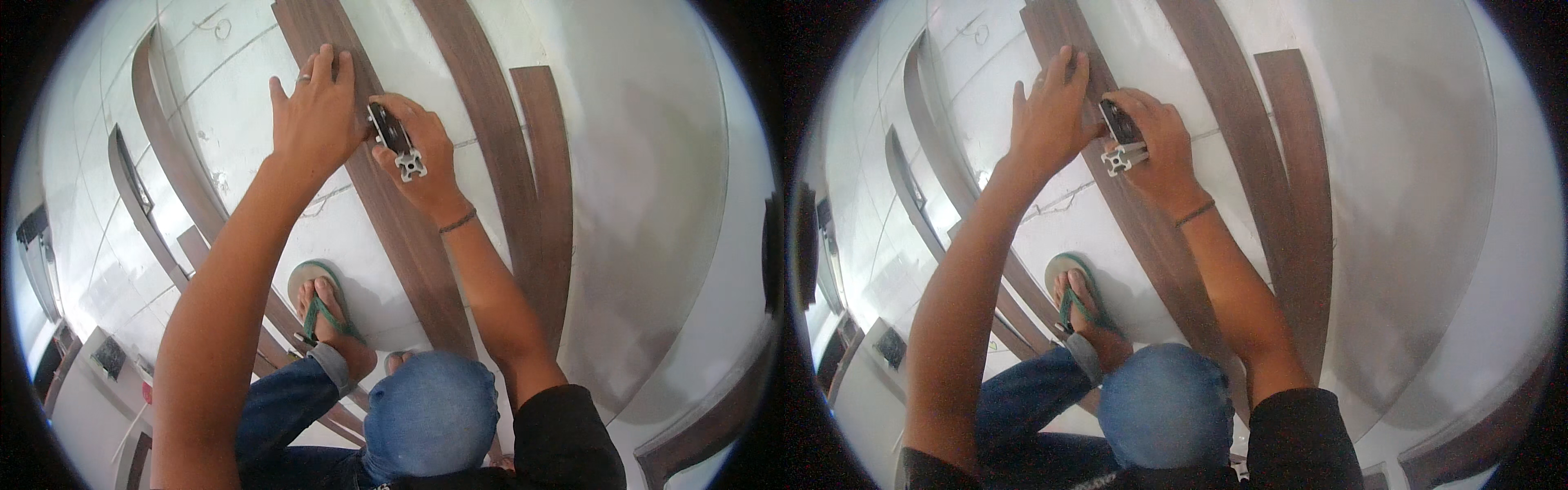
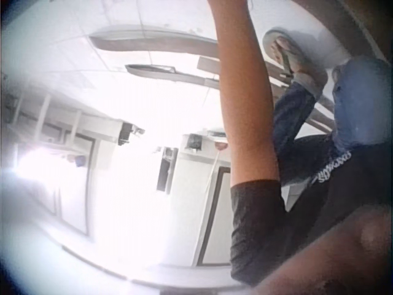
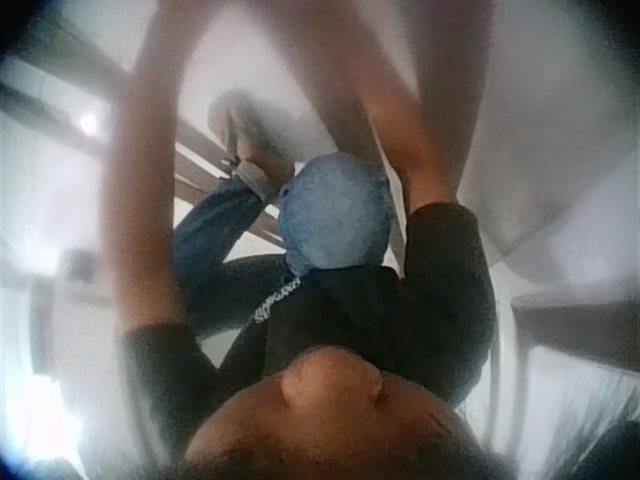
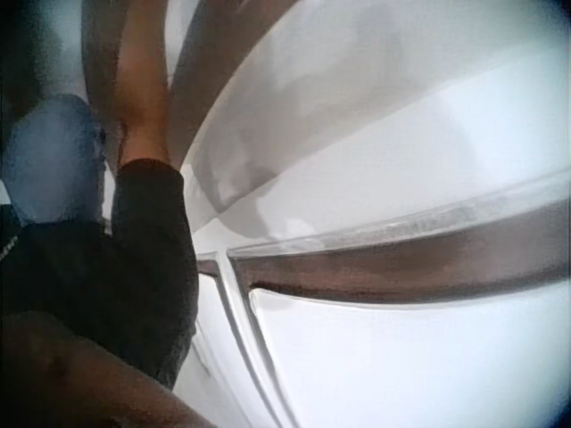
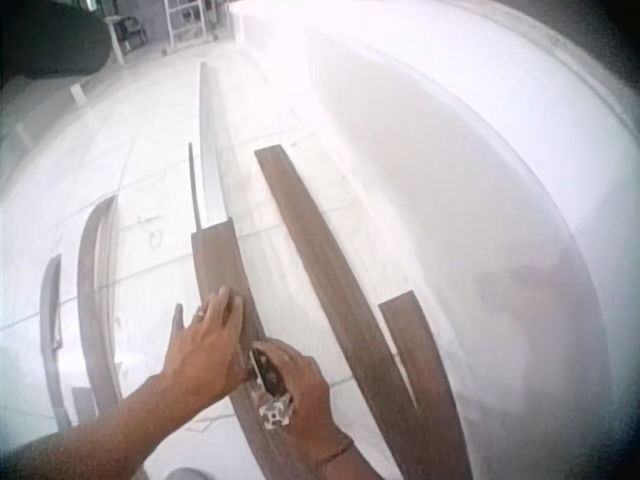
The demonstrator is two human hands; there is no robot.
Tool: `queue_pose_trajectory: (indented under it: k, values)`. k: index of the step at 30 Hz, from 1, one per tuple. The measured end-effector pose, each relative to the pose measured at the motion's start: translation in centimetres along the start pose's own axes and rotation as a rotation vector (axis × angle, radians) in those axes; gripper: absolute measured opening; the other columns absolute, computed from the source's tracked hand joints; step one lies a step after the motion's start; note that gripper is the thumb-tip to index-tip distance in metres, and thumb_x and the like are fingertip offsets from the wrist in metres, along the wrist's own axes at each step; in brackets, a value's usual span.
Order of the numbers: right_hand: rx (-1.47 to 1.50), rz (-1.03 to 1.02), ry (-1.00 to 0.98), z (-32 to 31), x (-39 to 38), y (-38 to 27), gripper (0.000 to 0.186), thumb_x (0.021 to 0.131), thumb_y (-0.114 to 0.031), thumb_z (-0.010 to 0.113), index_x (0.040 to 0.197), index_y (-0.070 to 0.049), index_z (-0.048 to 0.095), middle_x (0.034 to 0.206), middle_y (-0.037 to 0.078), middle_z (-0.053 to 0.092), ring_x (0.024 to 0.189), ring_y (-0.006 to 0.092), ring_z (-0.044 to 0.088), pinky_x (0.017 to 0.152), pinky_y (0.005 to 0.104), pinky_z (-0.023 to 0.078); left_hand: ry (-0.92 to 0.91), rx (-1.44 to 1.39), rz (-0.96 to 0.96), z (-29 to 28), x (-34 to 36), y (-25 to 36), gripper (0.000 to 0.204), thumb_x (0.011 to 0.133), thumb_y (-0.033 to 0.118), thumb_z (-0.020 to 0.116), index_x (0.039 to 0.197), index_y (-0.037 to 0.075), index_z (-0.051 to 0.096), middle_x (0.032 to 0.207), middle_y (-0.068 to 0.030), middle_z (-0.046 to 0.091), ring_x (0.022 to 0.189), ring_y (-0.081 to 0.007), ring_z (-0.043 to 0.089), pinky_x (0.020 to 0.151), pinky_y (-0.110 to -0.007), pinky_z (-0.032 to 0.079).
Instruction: The person measures wood-patterned flooring strips using a tape measure and marker while sitting on a tiled floor. They align a metal straight edge along the marked line and cut the strip with a utility knife. Other people in the background move and position similar strips.
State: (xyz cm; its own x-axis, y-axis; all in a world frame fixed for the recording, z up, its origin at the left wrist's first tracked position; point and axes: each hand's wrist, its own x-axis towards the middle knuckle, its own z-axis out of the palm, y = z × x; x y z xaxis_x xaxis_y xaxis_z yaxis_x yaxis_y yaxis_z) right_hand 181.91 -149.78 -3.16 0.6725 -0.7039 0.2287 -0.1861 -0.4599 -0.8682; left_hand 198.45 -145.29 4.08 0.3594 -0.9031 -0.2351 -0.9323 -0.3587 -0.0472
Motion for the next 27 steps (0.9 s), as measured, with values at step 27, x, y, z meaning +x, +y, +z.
queue_pose_trajectory:
  k: [27]
  values:
    - [-0.029, 0.160, -0.177, -4.9, -13.8, -2.4, 0.062, 0.085, -0.033, 0.070, 0.142, -0.015, 0.057, 0.145, 0.021, 0.054, 0.125, 0.0388, 0.054, 0.107, 0.0509, 0.042, -0.080, 0.015, -0.074, -0.9, 0.1, 1.1, 0.099, 0.079, 0.041, 0.087, 0.158, 0.010, 0.036, 0.165, -0.0119, 0.033, 0.152, -0.0301, 0.035, 0.118, -0.068, 0.031]
